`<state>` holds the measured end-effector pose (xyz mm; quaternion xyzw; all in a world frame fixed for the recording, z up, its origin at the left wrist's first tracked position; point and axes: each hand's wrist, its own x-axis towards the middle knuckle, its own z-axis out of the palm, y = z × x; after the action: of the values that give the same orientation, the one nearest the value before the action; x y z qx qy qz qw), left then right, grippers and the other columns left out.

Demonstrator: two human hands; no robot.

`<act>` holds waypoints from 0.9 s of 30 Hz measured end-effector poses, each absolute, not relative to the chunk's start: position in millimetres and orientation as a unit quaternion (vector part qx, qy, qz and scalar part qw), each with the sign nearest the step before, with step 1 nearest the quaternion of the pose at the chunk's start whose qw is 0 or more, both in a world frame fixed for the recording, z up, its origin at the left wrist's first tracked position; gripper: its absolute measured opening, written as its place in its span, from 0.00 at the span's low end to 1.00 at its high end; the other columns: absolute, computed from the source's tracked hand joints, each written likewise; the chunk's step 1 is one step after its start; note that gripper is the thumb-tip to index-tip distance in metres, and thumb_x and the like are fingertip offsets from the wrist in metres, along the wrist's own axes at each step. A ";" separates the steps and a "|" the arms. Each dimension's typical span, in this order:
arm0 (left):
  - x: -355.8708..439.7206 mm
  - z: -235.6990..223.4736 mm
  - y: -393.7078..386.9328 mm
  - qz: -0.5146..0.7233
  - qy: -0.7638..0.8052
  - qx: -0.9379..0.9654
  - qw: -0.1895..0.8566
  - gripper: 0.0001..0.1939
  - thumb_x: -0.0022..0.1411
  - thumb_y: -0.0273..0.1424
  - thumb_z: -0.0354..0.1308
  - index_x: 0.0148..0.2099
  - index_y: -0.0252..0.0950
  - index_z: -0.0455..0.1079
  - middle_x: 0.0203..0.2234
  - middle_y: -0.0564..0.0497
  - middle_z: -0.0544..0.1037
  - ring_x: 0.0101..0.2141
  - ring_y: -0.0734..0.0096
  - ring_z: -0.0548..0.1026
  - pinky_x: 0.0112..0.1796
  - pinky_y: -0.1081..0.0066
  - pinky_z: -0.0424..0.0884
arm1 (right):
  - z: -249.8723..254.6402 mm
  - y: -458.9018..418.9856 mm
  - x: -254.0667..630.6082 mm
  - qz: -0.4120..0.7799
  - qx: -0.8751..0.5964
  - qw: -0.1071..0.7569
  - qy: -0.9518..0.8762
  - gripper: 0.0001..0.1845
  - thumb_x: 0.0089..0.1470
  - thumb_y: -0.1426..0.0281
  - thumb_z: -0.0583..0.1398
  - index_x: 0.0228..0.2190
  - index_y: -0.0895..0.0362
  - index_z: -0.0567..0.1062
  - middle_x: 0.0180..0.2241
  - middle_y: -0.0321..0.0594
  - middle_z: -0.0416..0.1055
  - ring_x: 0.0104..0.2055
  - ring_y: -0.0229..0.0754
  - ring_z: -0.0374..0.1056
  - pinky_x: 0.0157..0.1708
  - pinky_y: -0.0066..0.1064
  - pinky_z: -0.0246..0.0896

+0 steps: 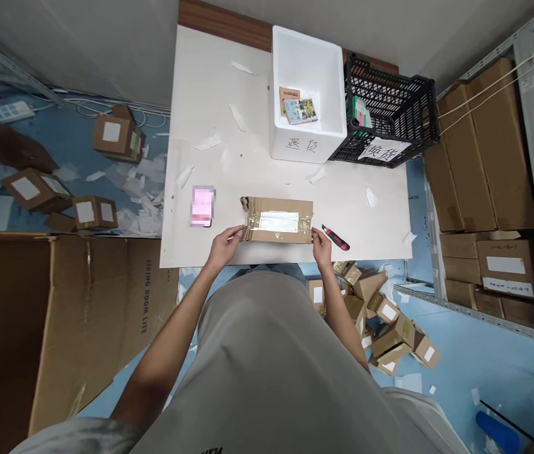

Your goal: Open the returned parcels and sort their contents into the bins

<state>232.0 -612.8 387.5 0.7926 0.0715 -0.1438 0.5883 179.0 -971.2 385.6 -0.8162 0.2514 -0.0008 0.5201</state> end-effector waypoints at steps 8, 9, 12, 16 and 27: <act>220.0 357.0 -605.7 -0.180 0.124 0.810 0.544 0.26 0.54 0.34 0.64 0.55 0.41 0.86 0.55 0.42 0.89 0.55 0.46 0.87 0.63 0.48 0.81 | 358.2 -958.9 153.3 0.069 -0.797 0.535 0.271 0.21 0.55 0.58 0.64 0.45 0.56 0.87 0.49 0.52 0.89 0.52 0.58 0.85 0.65 0.55 0.76; 219.3 355.7 -606.6 -0.181 0.131 0.812 0.539 0.25 0.54 0.35 0.65 0.54 0.40 0.87 0.54 0.42 0.90 0.54 0.45 0.87 0.62 0.48 0.81 | 356.5 -956.1 150.9 0.071 -0.794 0.540 0.270 0.20 0.55 0.58 0.64 0.44 0.56 0.87 0.50 0.52 0.89 0.51 0.58 0.85 0.64 0.55 0.76; 220.1 356.6 -610.1 -0.176 0.142 0.816 0.533 0.20 0.56 0.37 0.68 0.51 0.40 0.87 0.52 0.41 0.90 0.52 0.44 0.88 0.61 0.49 0.82 | 354.2 -950.1 147.4 0.068 -0.787 0.550 0.271 0.21 0.56 0.56 0.65 0.45 0.56 0.87 0.52 0.54 0.88 0.55 0.59 0.84 0.64 0.56 0.77; 227.2 367.8 -611.4 -0.162 0.129 0.819 0.535 0.17 0.60 0.41 0.71 0.48 0.38 0.87 0.51 0.40 0.90 0.51 0.46 0.88 0.59 0.53 0.83 | 361.3 -952.2 152.7 0.049 -0.783 0.559 0.269 0.26 0.59 0.52 0.67 0.48 0.58 0.88 0.55 0.56 0.87 0.62 0.60 0.81 0.66 0.56 0.76; 254.6 391.7 -618.3 -0.090 0.098 0.846 0.517 0.20 0.70 0.45 0.65 0.50 0.36 0.87 0.46 0.40 0.89 0.48 0.51 0.85 0.57 0.57 0.82 | 390.2 -970.2 185.4 -0.002 -0.809 0.536 0.240 0.29 0.61 0.48 0.69 0.51 0.57 0.90 0.52 0.53 0.87 0.56 0.60 0.82 0.66 0.53 0.78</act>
<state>254.6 -618.3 391.7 0.8458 0.0981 -0.0903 0.5165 185.4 -970.2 390.2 -0.8090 0.2405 -0.0018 0.5364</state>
